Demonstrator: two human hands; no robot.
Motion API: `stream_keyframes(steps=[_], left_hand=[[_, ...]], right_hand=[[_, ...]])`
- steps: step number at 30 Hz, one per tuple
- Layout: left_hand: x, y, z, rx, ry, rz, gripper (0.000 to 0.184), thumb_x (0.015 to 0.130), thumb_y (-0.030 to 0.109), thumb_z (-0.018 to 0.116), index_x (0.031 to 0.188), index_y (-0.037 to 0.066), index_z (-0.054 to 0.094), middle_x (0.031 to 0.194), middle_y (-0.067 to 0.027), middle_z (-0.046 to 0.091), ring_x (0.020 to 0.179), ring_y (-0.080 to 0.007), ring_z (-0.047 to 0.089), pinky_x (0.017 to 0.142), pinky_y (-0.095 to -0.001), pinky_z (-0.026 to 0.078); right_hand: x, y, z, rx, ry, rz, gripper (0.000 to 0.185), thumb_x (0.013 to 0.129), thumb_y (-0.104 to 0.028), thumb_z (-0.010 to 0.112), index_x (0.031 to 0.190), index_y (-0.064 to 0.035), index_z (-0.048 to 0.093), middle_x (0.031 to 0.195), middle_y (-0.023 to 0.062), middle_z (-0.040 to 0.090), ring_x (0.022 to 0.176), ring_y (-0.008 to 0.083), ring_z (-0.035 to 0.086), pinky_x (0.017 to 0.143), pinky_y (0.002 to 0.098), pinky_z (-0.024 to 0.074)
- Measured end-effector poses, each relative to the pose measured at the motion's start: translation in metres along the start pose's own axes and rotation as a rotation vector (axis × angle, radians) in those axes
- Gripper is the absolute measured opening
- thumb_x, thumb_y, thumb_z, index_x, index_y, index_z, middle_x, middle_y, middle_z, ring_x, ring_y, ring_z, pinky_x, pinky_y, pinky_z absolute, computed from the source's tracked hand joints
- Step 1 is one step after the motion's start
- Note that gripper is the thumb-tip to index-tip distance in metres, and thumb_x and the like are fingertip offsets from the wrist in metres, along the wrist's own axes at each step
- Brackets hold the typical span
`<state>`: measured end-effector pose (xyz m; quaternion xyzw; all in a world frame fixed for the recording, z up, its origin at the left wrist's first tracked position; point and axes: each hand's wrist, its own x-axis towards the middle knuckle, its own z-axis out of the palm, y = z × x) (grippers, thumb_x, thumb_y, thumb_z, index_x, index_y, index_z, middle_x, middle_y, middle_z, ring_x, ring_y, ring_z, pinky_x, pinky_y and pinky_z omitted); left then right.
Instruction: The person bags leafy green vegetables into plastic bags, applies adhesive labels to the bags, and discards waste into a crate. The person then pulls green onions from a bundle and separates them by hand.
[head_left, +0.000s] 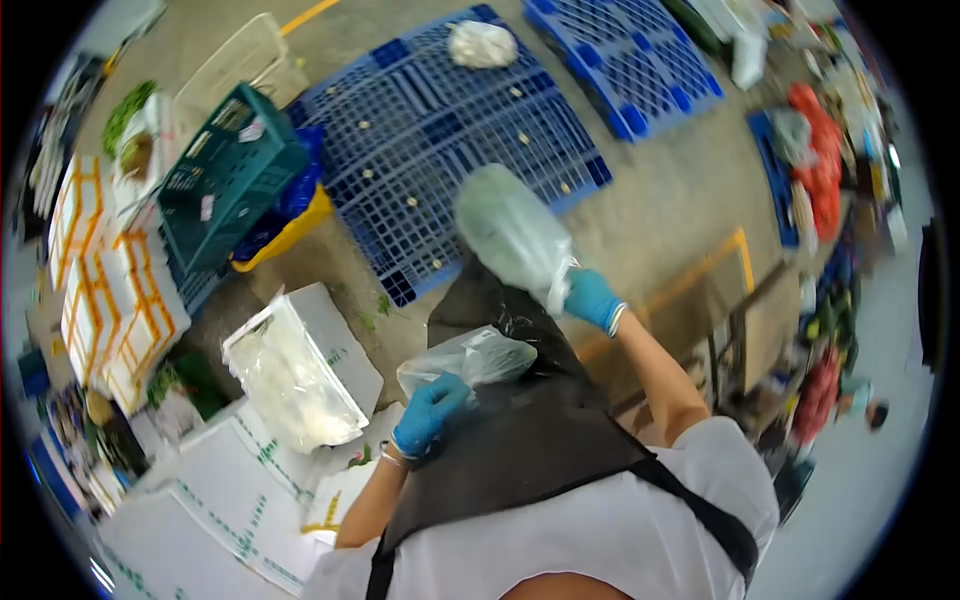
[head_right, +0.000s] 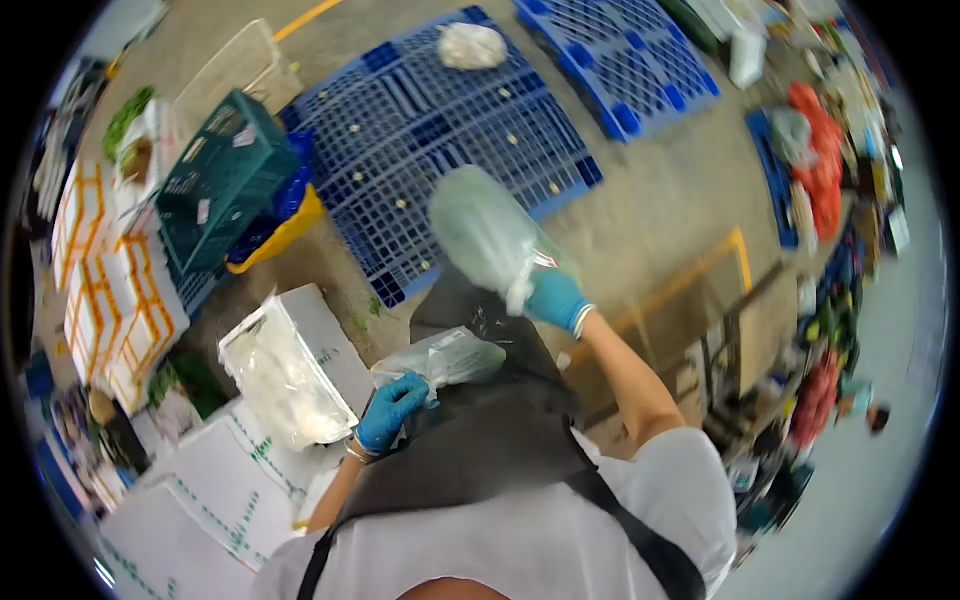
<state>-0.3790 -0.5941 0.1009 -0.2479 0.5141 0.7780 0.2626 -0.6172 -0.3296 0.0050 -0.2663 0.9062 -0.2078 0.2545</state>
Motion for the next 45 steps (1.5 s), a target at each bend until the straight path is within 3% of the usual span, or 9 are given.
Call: stream_keyframes(steps=[7,14,19,21,27,29,33,40,45], left_hand=[[0.073,0.167,-0.03,-0.016,0.207,0.023,0.02,0.097,0.019,0.056,0.099,0.001,0.064,0.098,-0.003,0.061,0.093,-0.0126,0.06,0.089,-0.0272,0.047],[0.111,0.295,-0.064,-0.007,0.435,0.134,0.026,0.092,0.027,0.065,0.097,0.001,0.064,0.091,-0.0057,0.066,0.083,-0.0125,0.06,0.077,-0.0282,0.048],[0.146,0.378,-0.125,0.0,0.448,0.154,0.027,0.092,0.028,0.065,0.097,0.002,0.062,0.093,-0.0045,0.061,0.084,-0.0103,0.056,0.076,-0.0264,0.046],[0.174,0.399,-0.158,0.05,0.463,0.327,0.03,0.093,0.031,0.063,0.099,0.002,0.063,0.088,-0.0078,0.063,0.079,-0.014,0.057,0.073,-0.0295,0.048],[0.235,0.532,-0.263,0.22,0.321,0.449,0.039,0.091,0.039,0.062,0.1,0.001,0.063,0.092,-0.0154,0.063,0.081,-0.0231,0.06,0.076,-0.0347,0.048],[0.25,0.582,-0.293,0.244,0.29,0.495,0.039,0.091,0.04,0.062,0.1,0.002,0.063,0.094,-0.0164,0.064,0.083,-0.025,0.061,0.078,-0.0358,0.048],[0.312,0.656,-0.336,0.201,0.35,0.729,0.033,0.089,0.036,0.064,0.098,0.003,0.063,0.09,-0.0141,0.064,0.083,-0.0249,0.061,0.077,-0.0363,0.048],[0.421,0.788,-0.448,0.242,0.49,0.961,0.027,0.09,0.03,0.063,0.098,0.005,0.066,0.093,-0.0135,0.064,0.085,-0.0303,0.061,0.083,-0.0368,0.048],[0.437,0.861,-0.558,0.247,1.031,0.631,0.025,0.091,0.027,0.06,0.102,0.006,0.069,0.099,-0.0158,0.065,0.092,-0.0306,0.062,0.085,-0.0385,0.048]], right_hand=[[0.318,0.082,-0.116,0.384,-0.055,0.392,0.031,0.075,-0.017,0.069,0.098,0.0038,0.068,0.077,0.0114,0.069,0.065,0.0196,0.063,0.06,0.0356,0.0497],[0.496,0.135,-0.139,0.321,-0.148,0.31,0.053,0.079,-0.024,0.069,0.122,0.0048,0.058,0.102,0.0178,0.068,0.086,0.0253,0.066,0.078,0.0361,0.0505],[0.557,-0.046,-0.19,0.256,-0.469,-0.024,0.05,0.09,-0.02,0.063,0.136,-0.0048,0.051,0.108,0.008,0.064,0.091,0.0139,0.06,0.079,0.0288,0.0494],[0.561,-0.143,-0.213,0.565,-0.527,0.05,0.05,0.091,-0.02,0.062,0.138,-0.0053,0.05,0.111,0.008,0.063,0.091,0.0124,0.059,0.083,0.0284,0.049],[0.575,-0.37,-0.304,0.473,-0.753,-0.374,0.078,0.073,-0.01,0.076,0.144,-0.0088,0.042,0.147,0.0091,0.043,0.13,0.0224,0.044,0.107,0.0357,0.0358],[0.601,-0.398,-0.305,0.256,-0.544,-0.61,0.07,0.079,-0.006,0.068,0.144,-0.0075,0.042,0.146,0.0103,0.044,0.13,0.0232,0.044,0.108,0.0357,0.0345],[0.693,-0.401,-0.311,0.469,-0.372,-0.372,0.049,0.092,-0.005,0.048,0.14,-0.0054,0.047,0.131,0.0099,0.054,0.118,0.0207,0.051,0.1,0.0293,0.0393],[0.912,-0.409,-0.356,0.208,-0.477,-0.569,0.032,0.086,-0.003,0.058,0.118,-0.0015,0.059,0.107,0.0109,0.063,0.096,0.021,0.061,0.085,0.0309,0.0478],[1.075,-0.451,-0.417,0.014,-0.538,-0.429,0.04,0.085,-0.015,0.067,0.122,-0.0047,0.058,0.111,0.0156,0.064,0.1,0.0242,0.063,0.087,0.0335,0.048]])
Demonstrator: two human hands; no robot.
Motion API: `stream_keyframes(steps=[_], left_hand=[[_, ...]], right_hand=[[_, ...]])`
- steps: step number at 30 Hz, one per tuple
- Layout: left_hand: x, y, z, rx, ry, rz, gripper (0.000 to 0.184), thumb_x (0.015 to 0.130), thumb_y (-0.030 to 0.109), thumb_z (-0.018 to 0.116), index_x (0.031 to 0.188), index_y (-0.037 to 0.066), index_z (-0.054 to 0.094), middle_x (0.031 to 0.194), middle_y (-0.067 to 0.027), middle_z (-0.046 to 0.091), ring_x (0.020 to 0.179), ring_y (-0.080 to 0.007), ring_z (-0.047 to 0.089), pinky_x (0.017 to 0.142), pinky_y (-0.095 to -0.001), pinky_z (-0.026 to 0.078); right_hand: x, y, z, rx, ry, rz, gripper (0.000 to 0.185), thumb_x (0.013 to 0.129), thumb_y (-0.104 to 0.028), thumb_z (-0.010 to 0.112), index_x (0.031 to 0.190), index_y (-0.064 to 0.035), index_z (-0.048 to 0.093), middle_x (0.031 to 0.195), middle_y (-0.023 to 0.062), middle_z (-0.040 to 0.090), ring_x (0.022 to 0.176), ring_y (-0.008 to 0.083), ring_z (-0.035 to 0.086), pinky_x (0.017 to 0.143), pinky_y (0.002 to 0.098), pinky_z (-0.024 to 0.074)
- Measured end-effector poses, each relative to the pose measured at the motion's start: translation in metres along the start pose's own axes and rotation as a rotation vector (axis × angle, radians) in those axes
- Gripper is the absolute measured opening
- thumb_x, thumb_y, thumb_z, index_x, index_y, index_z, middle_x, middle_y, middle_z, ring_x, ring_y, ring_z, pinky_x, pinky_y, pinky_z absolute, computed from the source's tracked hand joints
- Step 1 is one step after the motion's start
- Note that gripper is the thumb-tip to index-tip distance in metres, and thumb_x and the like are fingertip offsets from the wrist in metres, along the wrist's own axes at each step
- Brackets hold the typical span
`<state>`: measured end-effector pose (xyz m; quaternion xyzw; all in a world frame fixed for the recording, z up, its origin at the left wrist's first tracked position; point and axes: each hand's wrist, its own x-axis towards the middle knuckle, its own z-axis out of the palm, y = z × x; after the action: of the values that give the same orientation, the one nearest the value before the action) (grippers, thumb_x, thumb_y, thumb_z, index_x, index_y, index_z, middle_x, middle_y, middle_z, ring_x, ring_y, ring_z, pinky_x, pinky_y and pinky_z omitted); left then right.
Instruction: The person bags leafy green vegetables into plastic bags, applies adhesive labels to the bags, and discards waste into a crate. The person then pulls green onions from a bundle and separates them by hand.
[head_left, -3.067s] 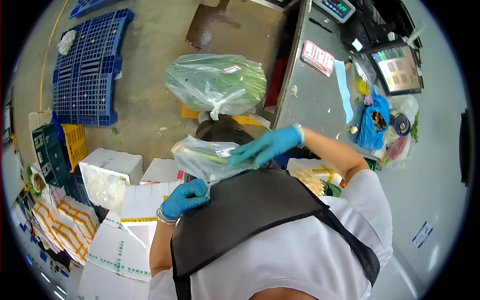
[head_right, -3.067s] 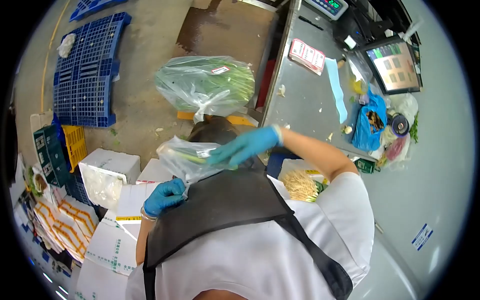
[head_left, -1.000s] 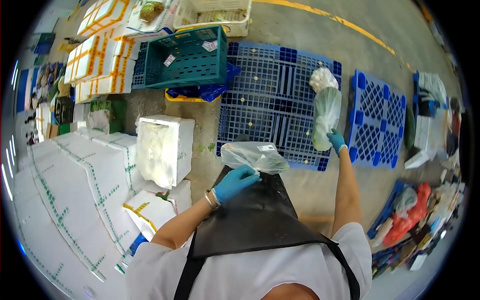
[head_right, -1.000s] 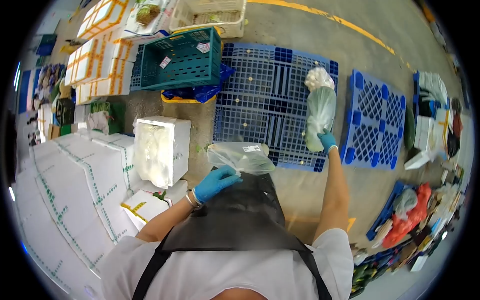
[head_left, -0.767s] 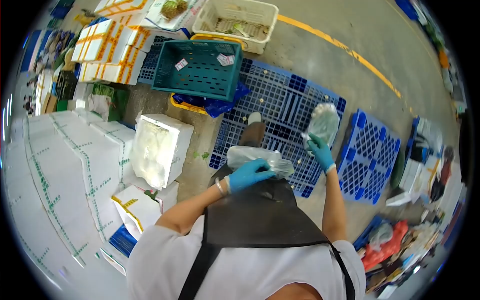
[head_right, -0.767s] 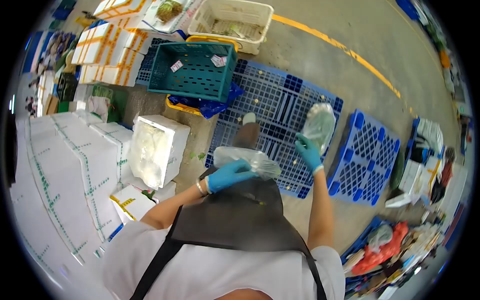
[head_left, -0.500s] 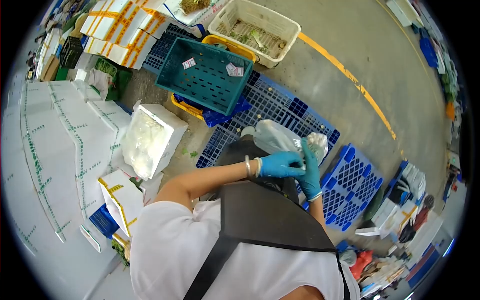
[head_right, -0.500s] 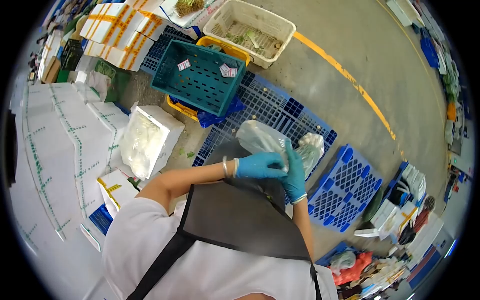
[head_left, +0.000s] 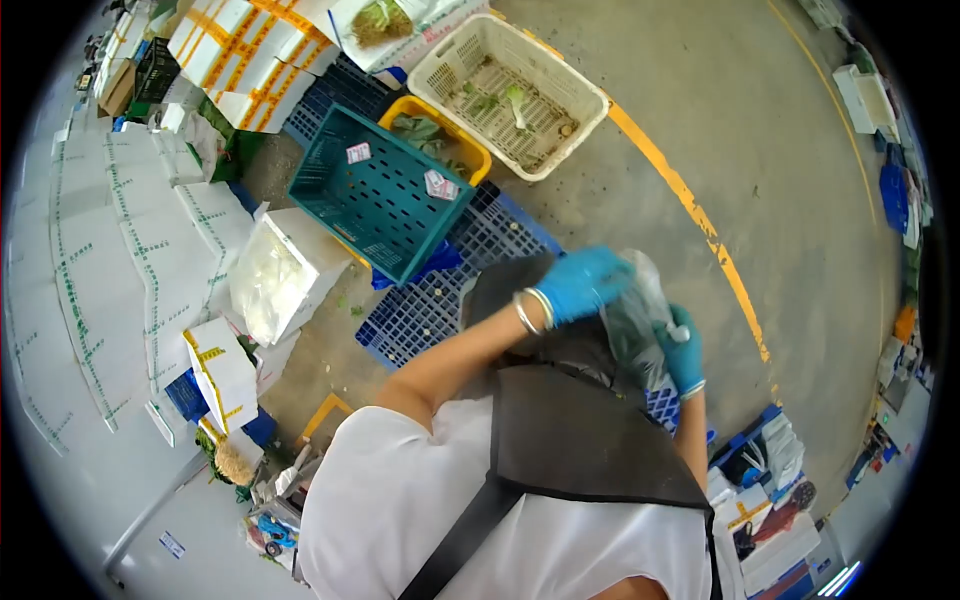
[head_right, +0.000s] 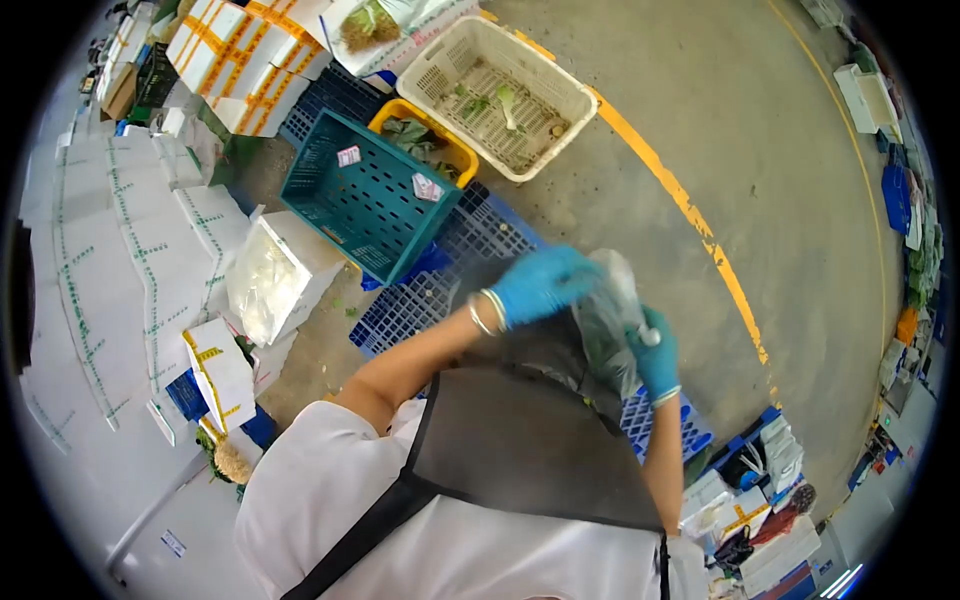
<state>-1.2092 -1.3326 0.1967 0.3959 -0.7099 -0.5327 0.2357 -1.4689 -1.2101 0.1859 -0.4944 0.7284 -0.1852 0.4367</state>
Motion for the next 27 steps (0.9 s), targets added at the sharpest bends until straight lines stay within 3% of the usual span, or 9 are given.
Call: stream_keyframes(steps=[4,8,9,11,13,17,20,24,27], left_hand=[[0.054,-0.053,-0.045,0.064,0.233,-0.177,0.029,0.091,0.03,0.057,0.103,0.006,0.07,0.099,-0.0162,0.067,0.093,-0.0354,0.061,0.084,-0.0414,0.049],[0.03,-0.228,-0.042,-0.122,0.482,-0.593,0.028,0.09,0.025,0.062,0.104,0.002,0.069,0.102,-0.015,0.069,0.088,-0.0268,0.064,0.08,-0.0321,0.05],[0.002,-0.31,-0.031,0.078,0.453,-0.693,0.025,0.09,0.025,0.058,0.096,0.003,0.07,0.094,-0.0142,0.069,0.083,-0.028,0.064,0.078,-0.0341,0.051],[-0.05,-0.396,-0.003,1.033,-0.04,-0.649,0.017,0.088,0.014,0.053,0.094,0.01,0.069,0.096,-0.0153,0.069,0.086,-0.0332,0.067,0.071,-0.044,0.054],[-0.048,-0.411,0.001,0.445,-0.031,-1.073,0.017,0.088,0.016,0.054,0.095,0.009,0.069,0.093,-0.0137,0.069,0.084,-0.0313,0.067,0.07,-0.0423,0.054],[0.077,-0.434,0.001,-0.654,0.56,-1.617,0.02,0.088,0.022,0.056,0.096,0.008,0.068,0.089,-0.0104,0.069,0.079,-0.0274,0.067,0.069,-0.0388,0.054],[0.232,-0.472,-0.029,-0.939,0.73,-1.434,0.023,0.088,0.026,0.058,0.098,0.007,0.068,0.086,-0.008,0.069,0.075,-0.0245,0.067,0.068,-0.0362,0.055],[0.506,-0.446,-0.167,-0.794,0.727,-0.894,0.023,0.088,0.028,0.064,0.1,0.009,0.069,0.082,-0.0029,0.067,0.066,-0.0155,0.061,0.061,-0.0285,0.05],[0.668,-0.445,-0.275,-0.662,0.843,-0.726,0.022,0.088,0.021,0.065,0.1,0.003,0.067,0.085,-0.0037,0.066,0.068,-0.0137,0.059,0.061,-0.0269,0.048]], right_hand=[[0.101,-0.023,-0.089,-0.136,0.029,0.018,0.042,0.082,-0.016,0.067,0.123,-0.0091,0.058,0.118,0.015,0.063,0.104,0.0287,0.063,0.09,0.035,0.0481],[0.226,-0.03,-0.136,-0.311,0.048,-0.098,0.041,0.08,-0.017,0.067,0.121,-0.0119,0.061,0.122,0.0141,0.061,0.108,0.0343,0.06,0.092,0.0376,0.048],[0.262,-0.031,-0.147,-0.286,0.068,-0.136,0.039,0.08,-0.017,0.067,0.119,-0.0118,0.062,0.12,0.0144,0.062,0.107,0.0334,0.061,0.092,0.0375,0.0479],[0.341,-0.04,-0.171,-0.325,0.09,-0.149,0.042,0.079,-0.023,0.072,0.117,-0.0086,0.062,0.113,0.0152,0.065,0.102,0.0314,0.063,0.089,0.0373,0.0486],[0.421,-0.034,-0.195,-0.36,0.089,-0.156,0.045,0.078,-0.029,0.074,0.116,-0.0081,0.063,0.109,0.0163,0.065,0.099,0.0323,0.063,0.087,0.0384,0.0493],[0.603,0.044,-0.248,-0.419,0.085,0.073,0.053,0.075,-0.039,0.075,0.115,-0.0057,0.064,0.105,0.0192,0.067,0.097,0.0347,0.064,0.085,0.0403,0.0498],[0.674,0.091,-0.291,-0.211,0.115,0.194,0.062,0.073,-0.041,0.075,0.117,0.0001,0.062,0.11,0.0233,0.066,0.102,0.0351,0.064,0.088,0.0403,0.0491],[0.758,0.157,-0.356,-0.524,0.275,0.322,0.058,0.072,-0.037,0.077,0.113,0.0025,0.064,0.104,0.0226,0.068,0.09,0.0335,0.067,0.075,0.0423,0.0531],[0.866,0.17,-0.398,-0.077,0.219,0.603,0.042,0.078,-0.026,0.074,0.109,0.0001,0.065,0.091,0.0179,0.067,0.075,0.0269,0.065,0.053,0.0425,0.0523]])
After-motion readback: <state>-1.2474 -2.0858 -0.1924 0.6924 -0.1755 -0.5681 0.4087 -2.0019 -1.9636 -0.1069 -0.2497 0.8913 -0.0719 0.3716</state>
